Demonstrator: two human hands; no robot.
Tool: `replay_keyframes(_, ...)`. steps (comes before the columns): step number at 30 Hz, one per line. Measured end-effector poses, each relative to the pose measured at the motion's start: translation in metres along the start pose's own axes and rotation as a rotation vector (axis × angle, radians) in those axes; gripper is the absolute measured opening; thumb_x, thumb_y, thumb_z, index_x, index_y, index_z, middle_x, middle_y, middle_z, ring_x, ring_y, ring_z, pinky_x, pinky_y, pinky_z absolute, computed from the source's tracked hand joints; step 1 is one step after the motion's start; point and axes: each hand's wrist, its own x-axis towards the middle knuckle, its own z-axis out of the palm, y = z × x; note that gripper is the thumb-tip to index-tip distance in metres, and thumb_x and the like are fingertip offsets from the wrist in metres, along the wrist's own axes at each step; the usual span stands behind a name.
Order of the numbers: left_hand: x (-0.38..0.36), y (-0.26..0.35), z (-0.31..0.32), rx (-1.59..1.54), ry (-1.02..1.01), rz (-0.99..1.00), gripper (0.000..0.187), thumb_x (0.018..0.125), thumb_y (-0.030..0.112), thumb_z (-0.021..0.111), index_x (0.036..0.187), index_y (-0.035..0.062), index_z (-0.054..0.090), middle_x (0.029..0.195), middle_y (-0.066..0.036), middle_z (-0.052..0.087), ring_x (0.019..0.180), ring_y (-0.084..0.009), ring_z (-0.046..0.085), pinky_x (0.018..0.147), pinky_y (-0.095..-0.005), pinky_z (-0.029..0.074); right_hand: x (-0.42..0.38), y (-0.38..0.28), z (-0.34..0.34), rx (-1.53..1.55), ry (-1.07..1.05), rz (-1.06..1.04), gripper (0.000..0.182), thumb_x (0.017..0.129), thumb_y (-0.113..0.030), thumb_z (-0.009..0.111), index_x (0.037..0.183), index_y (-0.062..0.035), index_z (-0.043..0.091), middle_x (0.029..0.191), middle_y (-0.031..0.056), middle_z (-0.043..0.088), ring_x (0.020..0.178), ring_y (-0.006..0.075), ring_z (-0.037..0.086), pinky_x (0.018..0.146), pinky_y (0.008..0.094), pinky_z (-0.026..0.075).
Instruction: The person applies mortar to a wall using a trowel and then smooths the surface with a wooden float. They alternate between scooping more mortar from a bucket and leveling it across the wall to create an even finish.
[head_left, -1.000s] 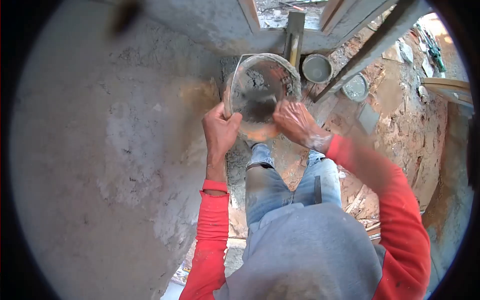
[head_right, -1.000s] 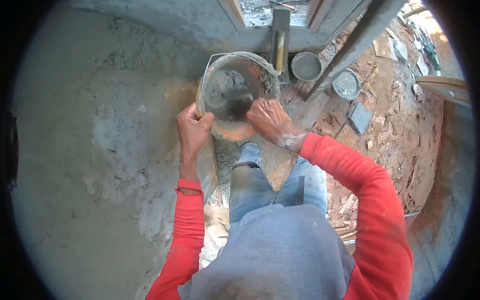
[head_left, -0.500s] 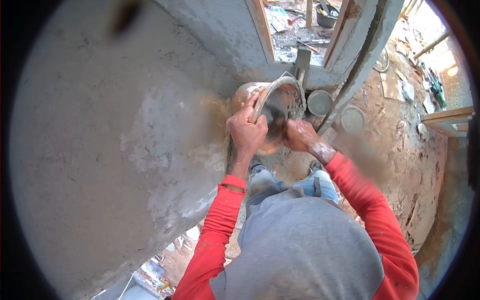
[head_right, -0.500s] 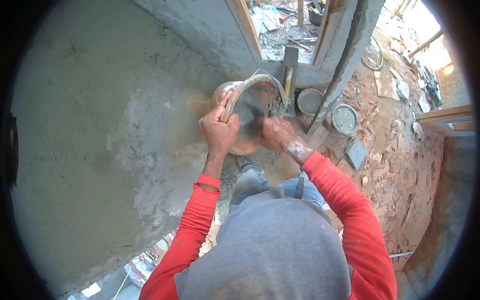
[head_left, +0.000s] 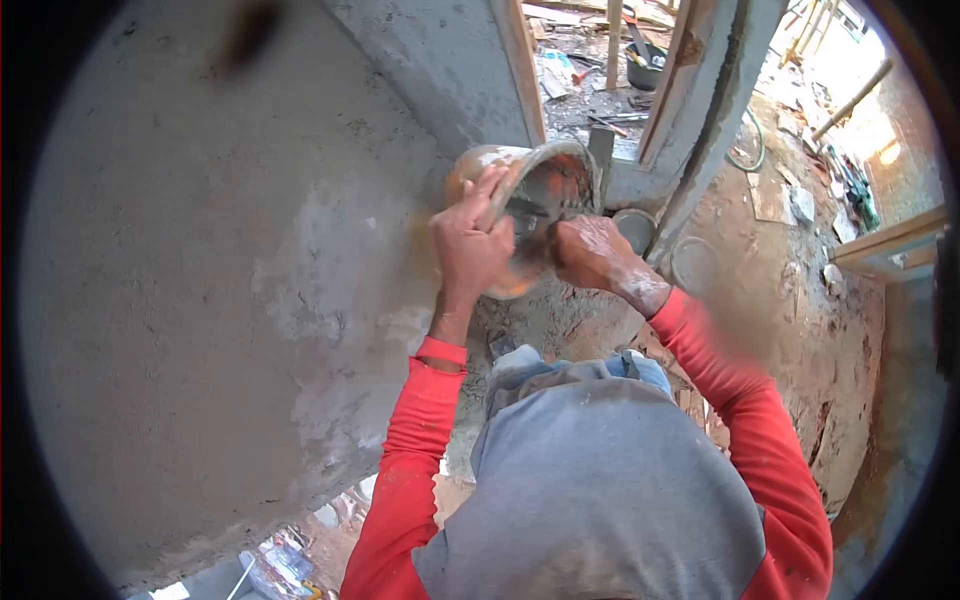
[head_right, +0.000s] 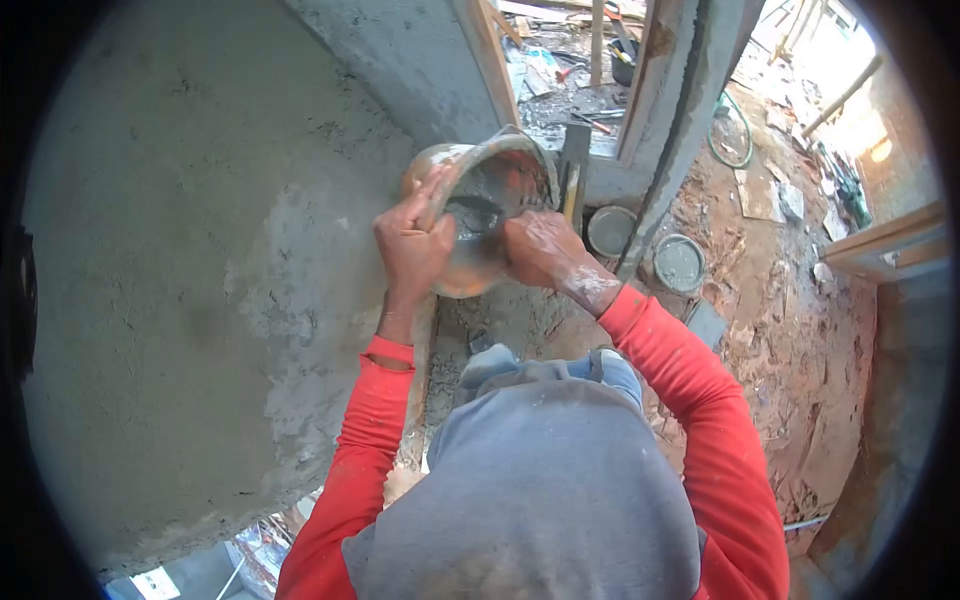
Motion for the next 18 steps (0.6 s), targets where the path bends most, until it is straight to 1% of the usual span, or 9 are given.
replay_keyframes(1,0.005,0.004,-0.005,0.014,-0.008,-0.024,0.057,0.078,-0.008,0.064,0.133,0.0037,0.076,0.134,-0.019,0.075,0.135,-0.0342,0.067,0.124,-0.0485,0.044,0.004,-0.013,-0.018,0.080,0.031,0.083,0.014,0.085,-0.013,0.069,0.085,0.0014,0.071,0.085,0.0279,0.072,0.085,0.0466,0.074,0.072,0.0542,0.060)
replay_keyframes(4,0.017,0.003,-0.015,0.008,0.004,0.068,0.057,0.079,-0.009,0.064,0.133,0.0041,0.076,0.134,-0.018,0.076,0.134,-0.0340,0.067,0.123,-0.0497,0.045,0.019,0.000,-0.049,0.096,0.132,0.153,0.018,0.084,-0.013,0.069,0.090,0.0033,0.073,0.085,0.0289,0.072,0.081,0.0445,0.075,0.074,0.0533,0.060)
replay_keyframes(6,0.027,0.021,-0.025,0.020,0.004,0.104,0.058,0.077,-0.010,0.063,0.133,0.0009,0.076,0.134,-0.015,0.076,0.133,-0.0314,0.068,0.122,-0.0489,0.045,0.026,0.032,-0.048,0.341,0.083,0.116,0.028,0.085,-0.017,0.071,0.101,0.0068,0.070,0.078,0.0266,0.069,0.071,0.0443,0.073,0.072,0.0519,0.060)
replay_keyframes(7,0.030,0.032,-0.028,-0.001,0.013,0.098,0.058,0.077,-0.011,0.063,0.133,0.0002,0.076,0.134,-0.015,0.077,0.132,-0.0295,0.069,0.122,-0.0485,0.046,0.024,0.040,-0.052,0.434,0.073,0.078,0.033,0.093,-0.023,0.073,0.103,0.0085,0.067,0.070,0.0164,0.066,0.057,0.0324,0.068,0.060,0.0444,0.059)
replay_keyframes(8,0.034,0.037,-0.029,-0.022,0.026,0.096,0.059,0.076,-0.011,0.063,0.132,-0.0006,0.076,0.135,-0.015,0.077,0.132,-0.0277,0.070,0.122,-0.0482,0.046,0.023,0.042,-0.056,0.588,-0.035,0.238,0.033,0.095,-0.025,0.072,0.101,0.0074,0.067,0.069,0.0129,0.064,0.055,0.0277,0.066,0.057,0.0411,0.057)
replay_keyframes(10,0.034,0.038,-0.035,0.008,0.014,0.102,0.060,0.075,-0.012,0.063,0.132,-0.0015,0.076,0.135,-0.015,0.077,0.110,-0.0179,0.076,0.112,-0.0397,0.053,0.016,0.016,-0.085,0.913,-0.258,0.566,0.034,0.100,-0.028,0.070,0.098,0.0052,0.068,0.067,0.0058,0.061,0.051,0.0183,0.062,0.049,0.0344,0.053)
replay_keyframes(11,0.032,0.036,-0.037,0.009,0.009,0.094,0.061,0.074,-0.012,0.062,0.132,-0.0015,0.076,0.132,-0.014,0.078,0.100,-0.0136,0.074,0.105,-0.0357,0.055,0.012,0.017,-0.083,1.020,-0.296,0.567,0.034,0.105,-0.031,0.068,0.096,0.0014,0.068,0.068,0.0017,0.060,0.049,0.0085,0.056,0.042,0.0270,0.047)
replay_keyframes(15,0.020,0.021,-0.043,-0.041,0.007,-0.020,0.062,0.074,-0.011,0.062,0.133,0.0000,0.077,0.110,-0.005,0.083,0.065,-0.0021,0.052,0.071,-0.0241,0.052,0.007,0.026,-0.037,1.406,-0.405,0.507,0.035,0.106,-0.033,0.072,0.099,0.0010,0.070,0.068,0.0030,0.061,0.045,0.0107,0.055,0.038,0.0273,0.045)
replay_keyframes(18,0.001,0.004,-0.031,-0.097,0.077,-0.190,0.052,0.075,-0.008,0.063,0.123,0.0000,0.080,0.089,0.004,0.076,0.061,-0.0022,0.038,0.057,-0.0257,0.040,0.010,0.014,0.002,1.513,-0.455,0.501,0.035,0.108,-0.033,0.070,0.103,0.0015,0.072,0.067,0.0034,0.062,0.045,0.0112,0.055,0.038,0.0279,0.044)
